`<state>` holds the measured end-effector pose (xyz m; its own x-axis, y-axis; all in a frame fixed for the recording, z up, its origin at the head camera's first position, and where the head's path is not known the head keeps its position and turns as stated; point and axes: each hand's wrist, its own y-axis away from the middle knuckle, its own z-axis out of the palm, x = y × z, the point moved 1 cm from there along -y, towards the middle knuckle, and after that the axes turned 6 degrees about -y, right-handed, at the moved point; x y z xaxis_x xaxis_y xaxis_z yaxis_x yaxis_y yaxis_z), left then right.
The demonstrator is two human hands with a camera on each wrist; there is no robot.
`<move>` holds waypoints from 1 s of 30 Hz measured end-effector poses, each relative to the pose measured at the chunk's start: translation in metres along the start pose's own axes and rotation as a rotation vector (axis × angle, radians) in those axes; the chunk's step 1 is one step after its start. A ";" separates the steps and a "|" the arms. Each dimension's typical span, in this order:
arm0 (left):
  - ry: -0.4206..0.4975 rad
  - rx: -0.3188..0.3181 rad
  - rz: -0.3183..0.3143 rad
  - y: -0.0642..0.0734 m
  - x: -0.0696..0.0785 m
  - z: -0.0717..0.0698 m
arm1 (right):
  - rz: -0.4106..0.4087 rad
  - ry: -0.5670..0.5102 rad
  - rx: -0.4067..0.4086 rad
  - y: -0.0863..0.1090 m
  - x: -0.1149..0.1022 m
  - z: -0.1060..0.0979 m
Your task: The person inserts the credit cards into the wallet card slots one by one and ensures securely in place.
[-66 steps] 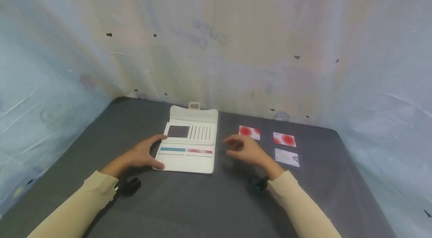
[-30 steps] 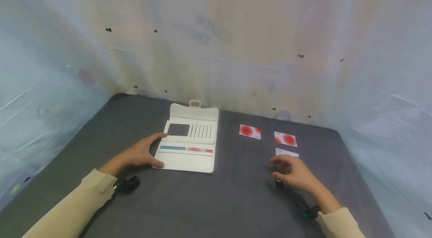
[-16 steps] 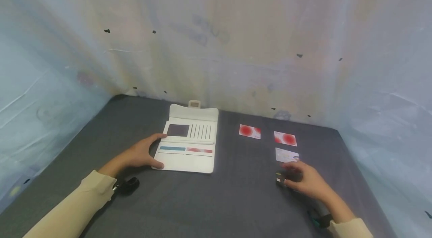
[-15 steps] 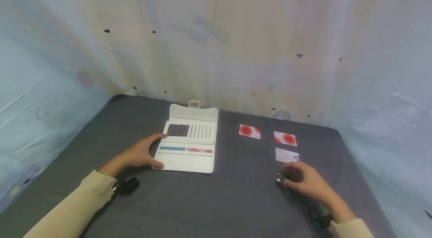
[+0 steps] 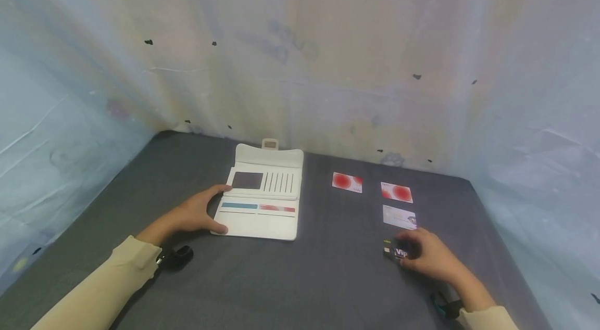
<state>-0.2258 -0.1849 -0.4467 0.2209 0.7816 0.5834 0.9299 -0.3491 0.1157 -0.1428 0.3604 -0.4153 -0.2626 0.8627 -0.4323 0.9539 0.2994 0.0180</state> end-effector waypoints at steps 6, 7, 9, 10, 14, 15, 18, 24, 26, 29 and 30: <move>0.002 0.002 0.000 0.000 0.000 0.000 | 0.021 0.018 -0.026 -0.002 0.002 0.000; 0.003 0.003 -0.001 0.001 0.000 0.000 | 0.022 0.021 -0.032 -0.002 0.002 0.000; 0.002 0.003 0.001 0.001 0.000 0.000 | 0.034 0.026 -0.043 -0.003 0.003 0.000; 0.004 0.003 0.001 0.001 0.000 0.000 | 0.038 0.030 -0.042 -0.002 0.002 0.000; 0.006 0.001 0.007 0.001 0.001 0.000 | 0.048 0.041 -0.037 -0.001 0.002 0.002; 0.007 0.001 0.007 0.001 0.001 0.000 | 0.044 0.045 -0.031 -0.001 0.002 0.003; 0.006 0.002 0.003 0.001 0.001 0.000 | 0.034 0.052 -0.006 -0.001 0.003 0.004; 0.002 0.007 0.004 0.001 -0.001 0.000 | 0.031 0.041 0.010 0.000 0.003 0.004; -0.002 0.006 0.007 0.001 0.000 0.000 | 0.033 0.037 0.010 0.000 0.002 0.004; 0.000 0.005 0.004 0.001 0.000 0.000 | 0.030 0.035 0.012 -0.001 0.002 0.004; 0.001 0.006 0.004 0.001 0.000 -0.001 | 0.032 0.034 0.016 -0.001 0.002 0.004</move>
<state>-0.2247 -0.1854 -0.4458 0.2239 0.7798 0.5846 0.9307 -0.3490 0.1091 -0.1437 0.3599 -0.4198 -0.2363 0.8851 -0.4009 0.9640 0.2652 0.0172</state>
